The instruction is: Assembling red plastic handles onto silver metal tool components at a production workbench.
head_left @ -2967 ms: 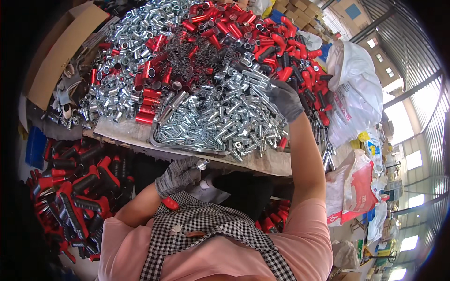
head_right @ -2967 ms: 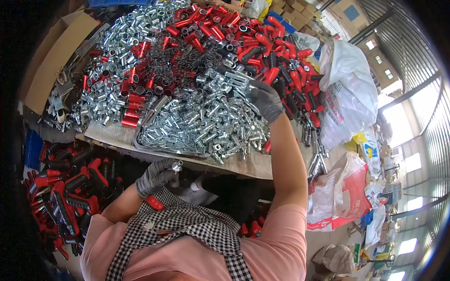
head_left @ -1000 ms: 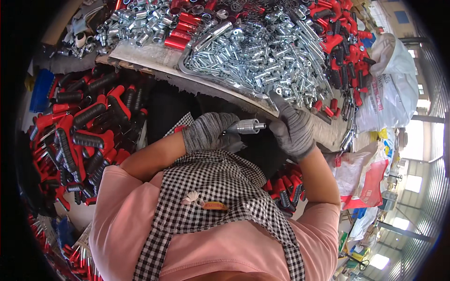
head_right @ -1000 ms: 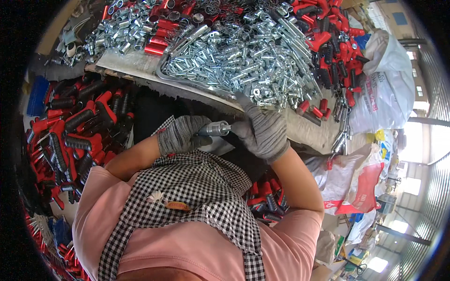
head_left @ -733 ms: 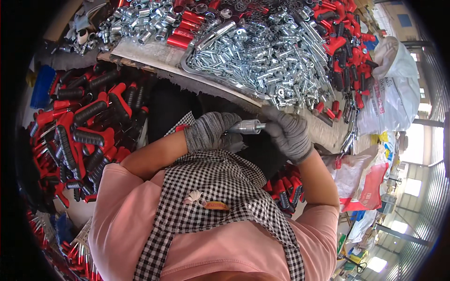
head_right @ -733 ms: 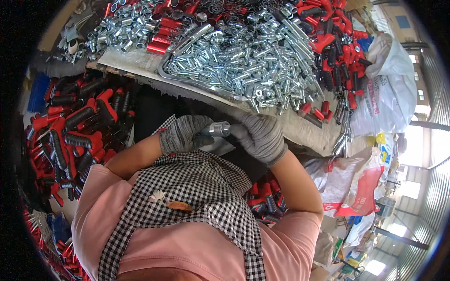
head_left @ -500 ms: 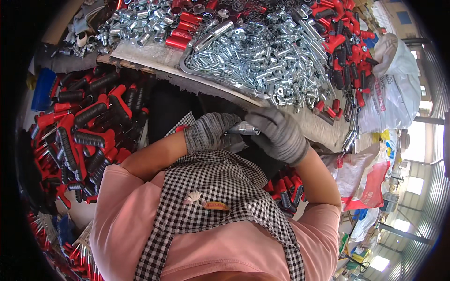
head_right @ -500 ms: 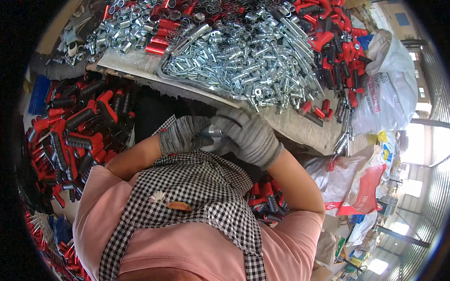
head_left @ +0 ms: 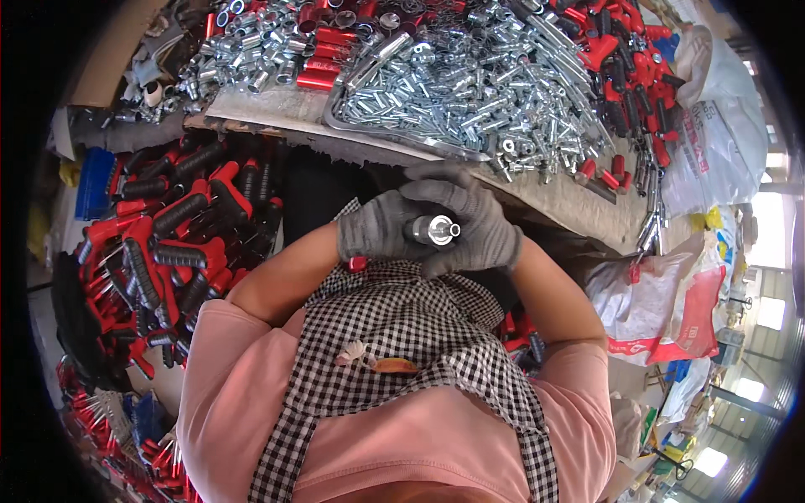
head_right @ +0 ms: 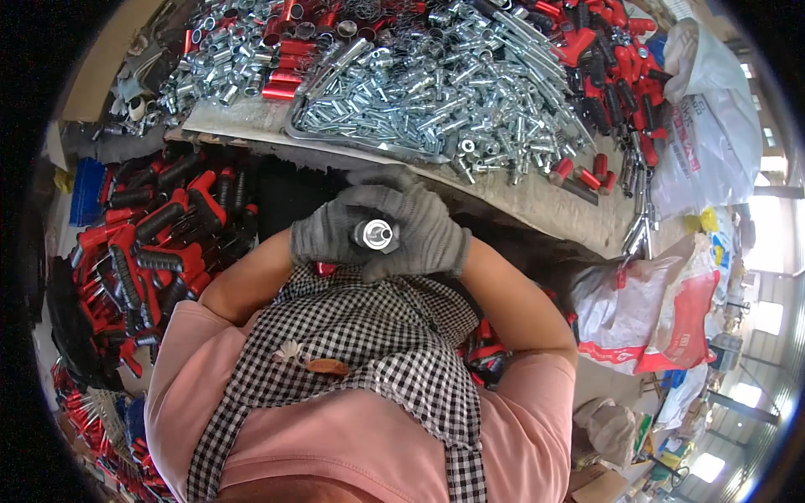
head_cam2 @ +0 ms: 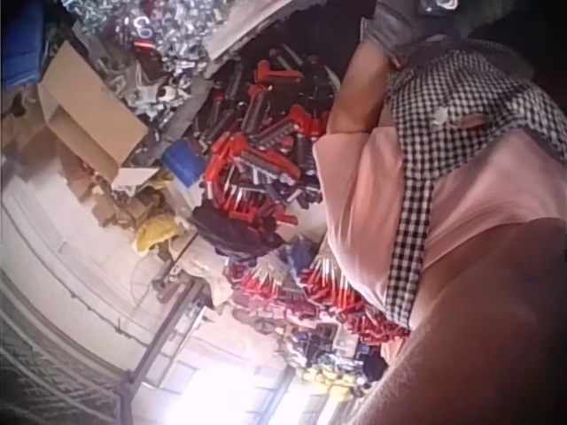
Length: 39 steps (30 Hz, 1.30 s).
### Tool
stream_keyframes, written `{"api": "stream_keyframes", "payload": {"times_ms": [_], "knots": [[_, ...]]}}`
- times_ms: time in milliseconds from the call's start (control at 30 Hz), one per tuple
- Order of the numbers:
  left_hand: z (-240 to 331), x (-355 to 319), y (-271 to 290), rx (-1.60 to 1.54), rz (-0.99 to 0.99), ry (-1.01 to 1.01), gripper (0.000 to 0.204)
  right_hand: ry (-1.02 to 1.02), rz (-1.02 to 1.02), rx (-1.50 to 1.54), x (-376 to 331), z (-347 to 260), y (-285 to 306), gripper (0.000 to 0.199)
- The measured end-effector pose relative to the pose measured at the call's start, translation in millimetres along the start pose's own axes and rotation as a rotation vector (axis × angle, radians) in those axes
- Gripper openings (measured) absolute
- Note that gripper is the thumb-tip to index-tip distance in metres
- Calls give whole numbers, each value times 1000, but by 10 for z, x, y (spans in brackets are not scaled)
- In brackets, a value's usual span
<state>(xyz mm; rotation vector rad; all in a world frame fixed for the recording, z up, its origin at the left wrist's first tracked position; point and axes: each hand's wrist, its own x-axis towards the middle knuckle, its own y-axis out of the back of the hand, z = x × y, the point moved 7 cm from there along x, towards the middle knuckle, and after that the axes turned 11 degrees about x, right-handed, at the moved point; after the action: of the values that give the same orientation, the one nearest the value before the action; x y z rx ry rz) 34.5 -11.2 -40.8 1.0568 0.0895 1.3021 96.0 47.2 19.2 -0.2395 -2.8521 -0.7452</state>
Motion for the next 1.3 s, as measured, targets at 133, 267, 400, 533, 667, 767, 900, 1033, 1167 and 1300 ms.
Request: {"api": "stream_keyframes", "payload": {"times_ms": [133,267,400,533,667,767,900,1033,1167,1300], "knots": [[-139,-160,-173,-505,273,213,42,303,-21,248,144,15,-210,50],[-106,-181,-211,-441,231,306,42,331,-362,338,141,-91,-384,34],[-45,-169,-309,-401,197,391,42,312,-423,353,88,-92,-440,27],[-73,-70,-278,-341,182,453,42,208,12,256,12,38,-291,24],[-97,-61,-238,-273,158,525,42,-82,730,335,-268,292,-280,22],[-83,-34,-113,-256,176,451,45,25,650,299,-303,292,-275,39],[-127,3,-44,-388,124,317,52,93,258,167,-278,107,-84,64],[-31,262,-109,-298,100,22,53,116,33,44,-229,-33,82,61],[-353,-21,-550,-169,-59,281,40,161,-39,-111,-191,-131,146,47],[-417,-19,-614,119,-160,410,40,117,28,-450,-221,-165,139,39]]}}
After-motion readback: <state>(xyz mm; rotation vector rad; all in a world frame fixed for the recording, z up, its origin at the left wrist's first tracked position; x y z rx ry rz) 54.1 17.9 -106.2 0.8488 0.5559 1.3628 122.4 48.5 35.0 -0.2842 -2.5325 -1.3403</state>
